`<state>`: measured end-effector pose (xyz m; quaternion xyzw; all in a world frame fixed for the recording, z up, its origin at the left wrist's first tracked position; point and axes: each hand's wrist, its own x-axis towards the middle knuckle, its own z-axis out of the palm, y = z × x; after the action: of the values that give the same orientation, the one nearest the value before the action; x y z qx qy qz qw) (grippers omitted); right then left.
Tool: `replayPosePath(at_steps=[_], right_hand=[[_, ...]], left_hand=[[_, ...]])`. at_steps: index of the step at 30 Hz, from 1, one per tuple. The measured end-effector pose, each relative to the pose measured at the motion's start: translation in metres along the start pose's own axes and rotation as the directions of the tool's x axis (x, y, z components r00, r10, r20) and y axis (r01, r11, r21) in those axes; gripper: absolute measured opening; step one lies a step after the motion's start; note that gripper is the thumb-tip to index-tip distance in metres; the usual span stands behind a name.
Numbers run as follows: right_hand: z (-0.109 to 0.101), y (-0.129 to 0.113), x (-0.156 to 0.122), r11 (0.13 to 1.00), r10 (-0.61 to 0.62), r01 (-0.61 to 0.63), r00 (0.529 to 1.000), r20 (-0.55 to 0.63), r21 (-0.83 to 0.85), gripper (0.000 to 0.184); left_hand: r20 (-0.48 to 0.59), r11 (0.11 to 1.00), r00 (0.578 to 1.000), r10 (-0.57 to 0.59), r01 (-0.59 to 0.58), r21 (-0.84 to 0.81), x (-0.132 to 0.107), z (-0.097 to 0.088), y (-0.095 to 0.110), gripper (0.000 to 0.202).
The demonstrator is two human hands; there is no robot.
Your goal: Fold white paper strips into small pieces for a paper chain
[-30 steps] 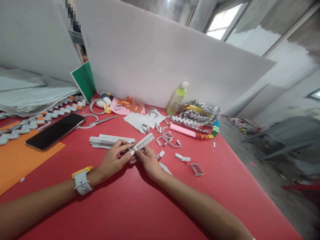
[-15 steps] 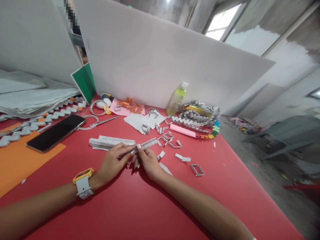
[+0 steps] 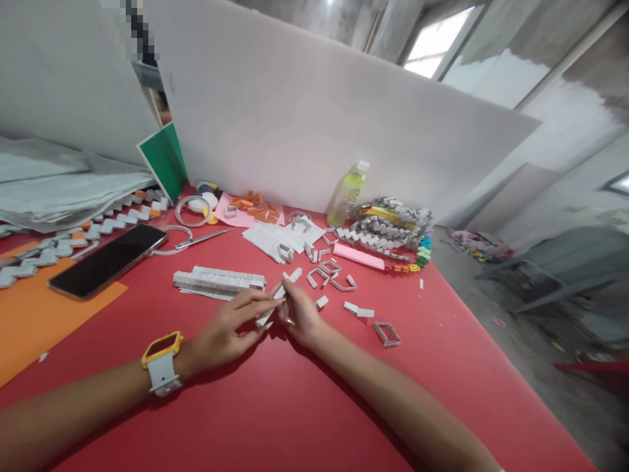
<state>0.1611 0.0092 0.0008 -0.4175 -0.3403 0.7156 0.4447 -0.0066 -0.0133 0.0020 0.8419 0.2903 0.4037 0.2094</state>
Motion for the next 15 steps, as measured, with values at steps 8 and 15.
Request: replayPosePath(at_steps=[8, 15], right_hand=[[0.0001, 0.0028, -0.0092, 0.960, -0.044, 0.089, 0.984, 0.172, -0.265, 0.051], [0.0011, 0.0030, -0.0021, 0.995, -0.072, 0.081, 0.985, 0.156, -0.051, 0.044]], left_hand=[[0.018, 0.999, 0.999, 0.051, -0.051, 0.011, -0.0002, -0.0066, -0.0041, 0.026], [-0.065, 0.996, 0.993, 0.093, -0.093, 0.009, 0.0010, -0.0093, -0.0040, 0.024]])
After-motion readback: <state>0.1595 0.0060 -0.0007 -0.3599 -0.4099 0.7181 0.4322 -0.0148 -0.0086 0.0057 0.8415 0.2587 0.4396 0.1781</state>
